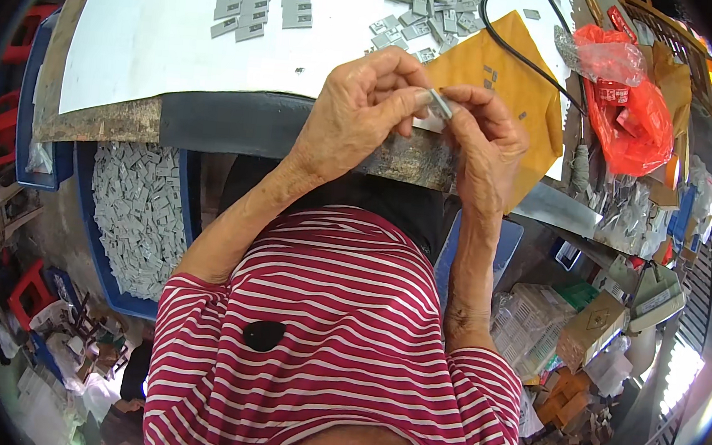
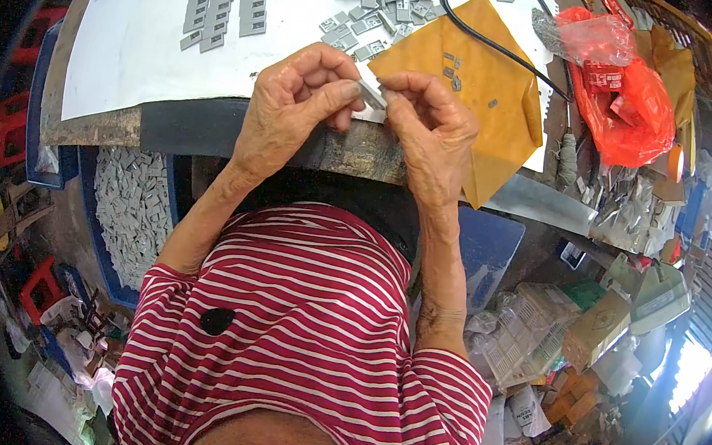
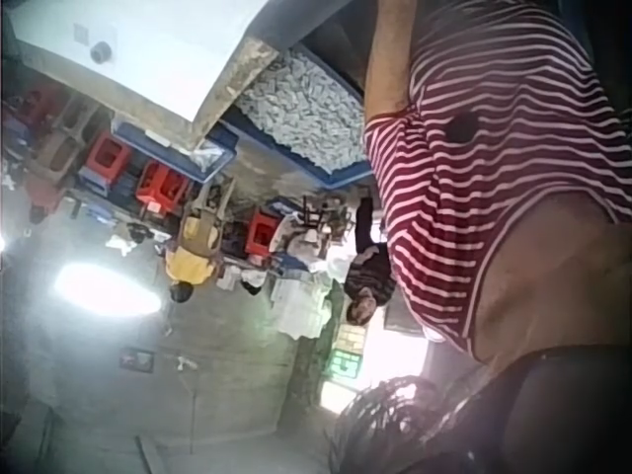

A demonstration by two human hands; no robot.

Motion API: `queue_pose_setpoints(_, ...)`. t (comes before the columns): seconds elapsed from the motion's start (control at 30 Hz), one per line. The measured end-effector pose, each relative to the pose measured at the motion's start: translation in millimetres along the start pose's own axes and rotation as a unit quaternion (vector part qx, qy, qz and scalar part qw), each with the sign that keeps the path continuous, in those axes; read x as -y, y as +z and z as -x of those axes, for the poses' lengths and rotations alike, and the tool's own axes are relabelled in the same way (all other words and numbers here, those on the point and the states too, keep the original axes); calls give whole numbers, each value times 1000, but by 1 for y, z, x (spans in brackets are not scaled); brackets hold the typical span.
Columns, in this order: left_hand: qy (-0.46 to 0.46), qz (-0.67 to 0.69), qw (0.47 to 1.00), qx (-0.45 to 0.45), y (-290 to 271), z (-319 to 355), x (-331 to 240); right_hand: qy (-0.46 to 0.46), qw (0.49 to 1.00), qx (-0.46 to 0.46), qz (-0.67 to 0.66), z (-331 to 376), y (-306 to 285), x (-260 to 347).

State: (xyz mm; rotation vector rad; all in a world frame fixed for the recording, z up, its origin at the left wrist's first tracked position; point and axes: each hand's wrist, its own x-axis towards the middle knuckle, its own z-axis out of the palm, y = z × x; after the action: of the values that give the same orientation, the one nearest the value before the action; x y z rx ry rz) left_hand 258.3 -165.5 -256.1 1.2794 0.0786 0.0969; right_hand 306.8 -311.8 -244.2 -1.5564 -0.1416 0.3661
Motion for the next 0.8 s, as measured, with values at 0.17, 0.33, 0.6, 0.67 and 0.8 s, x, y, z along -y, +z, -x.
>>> queue_pose_setpoints(0.17,59,-56,996,-20,-3,1,4,45,983,49,-170,-4,-8,5)
queue_pose_setpoints(0.33,149,-136,979,-3,-4,0,8,53,987,67,-136,-3,-5,2)
queue_pose_setpoints(0.6,65,-69,995,-13,-3,1,9,-17,999,14,35,2,4,1)
queue_pose_setpoints(0.67,60,-55,996,-24,-3,1,9,-5,1000,25,19,0,3,0)
queue_pose_setpoints(0.8,32,-61,997,-37,-5,1,7,21,999,32,-32,-2,4,2)
